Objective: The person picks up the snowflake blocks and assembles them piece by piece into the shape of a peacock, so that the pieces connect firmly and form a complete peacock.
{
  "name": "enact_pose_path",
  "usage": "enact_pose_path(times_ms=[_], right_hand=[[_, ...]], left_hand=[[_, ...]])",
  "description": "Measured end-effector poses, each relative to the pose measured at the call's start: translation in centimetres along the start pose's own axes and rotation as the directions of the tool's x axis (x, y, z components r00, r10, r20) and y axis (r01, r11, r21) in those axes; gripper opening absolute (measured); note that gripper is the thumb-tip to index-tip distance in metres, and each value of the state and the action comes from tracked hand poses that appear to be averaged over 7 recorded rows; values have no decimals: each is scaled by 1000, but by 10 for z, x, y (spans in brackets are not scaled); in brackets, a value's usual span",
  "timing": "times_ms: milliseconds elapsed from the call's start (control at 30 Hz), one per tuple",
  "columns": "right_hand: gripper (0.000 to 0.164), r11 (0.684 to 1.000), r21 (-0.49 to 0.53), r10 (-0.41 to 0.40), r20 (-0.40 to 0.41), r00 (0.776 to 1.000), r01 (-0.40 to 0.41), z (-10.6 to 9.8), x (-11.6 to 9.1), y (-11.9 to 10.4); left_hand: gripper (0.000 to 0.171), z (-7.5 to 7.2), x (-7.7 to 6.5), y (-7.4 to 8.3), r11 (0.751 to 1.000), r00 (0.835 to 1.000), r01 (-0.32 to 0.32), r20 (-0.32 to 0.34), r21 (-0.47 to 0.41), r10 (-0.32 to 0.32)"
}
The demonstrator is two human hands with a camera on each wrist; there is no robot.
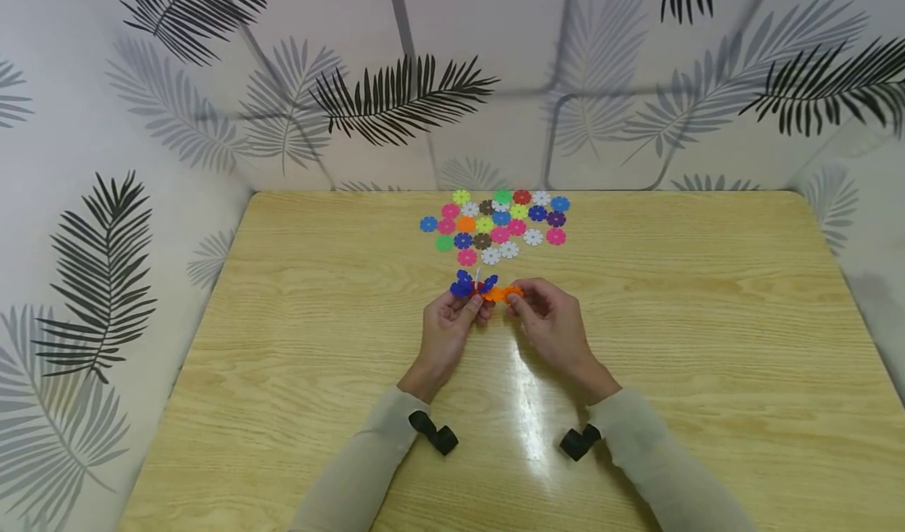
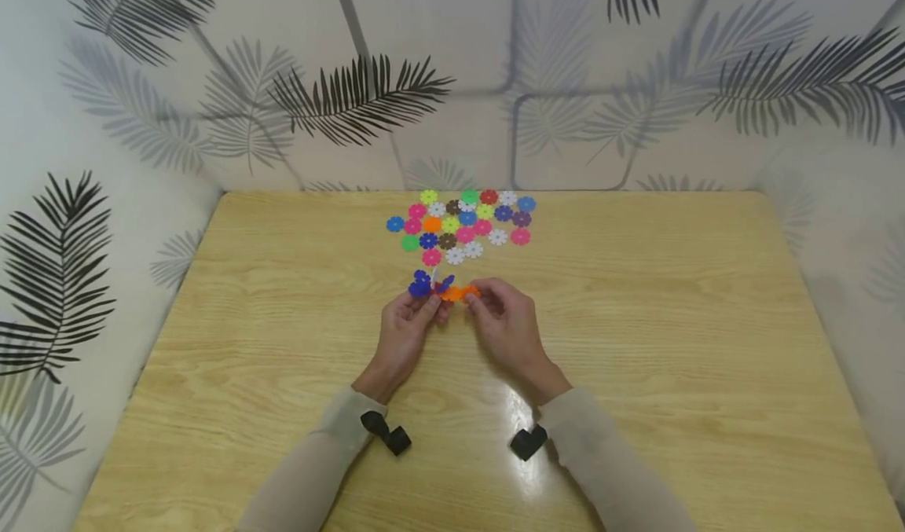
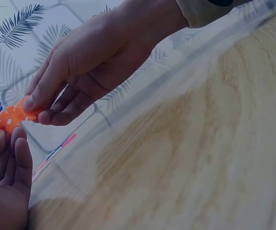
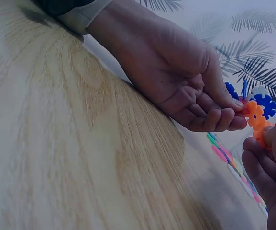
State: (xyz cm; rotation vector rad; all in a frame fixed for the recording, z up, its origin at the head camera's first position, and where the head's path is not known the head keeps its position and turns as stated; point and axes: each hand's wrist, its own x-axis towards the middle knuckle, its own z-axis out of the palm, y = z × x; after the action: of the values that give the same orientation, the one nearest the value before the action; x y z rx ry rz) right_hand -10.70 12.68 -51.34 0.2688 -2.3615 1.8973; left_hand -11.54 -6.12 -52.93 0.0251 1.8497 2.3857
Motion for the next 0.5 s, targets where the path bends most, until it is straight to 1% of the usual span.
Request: enact_pose_path(times_ms=[233,400,500], right_hand=[[13,999,-41,-36,5,999,36,-4,0,2],[9,998,-19,-63,61,996,65,-11,0,-1],[7,997,-26,-70,89,994,72,-13,0,-3]], left_hand=[[19,0,-1,-1,1000,1000,-8,2,23,8],[21,1,-1,-2,999,1000,-15,5,40,14],[20,1,-1,-2,999,1000,-29,8,45,29]])
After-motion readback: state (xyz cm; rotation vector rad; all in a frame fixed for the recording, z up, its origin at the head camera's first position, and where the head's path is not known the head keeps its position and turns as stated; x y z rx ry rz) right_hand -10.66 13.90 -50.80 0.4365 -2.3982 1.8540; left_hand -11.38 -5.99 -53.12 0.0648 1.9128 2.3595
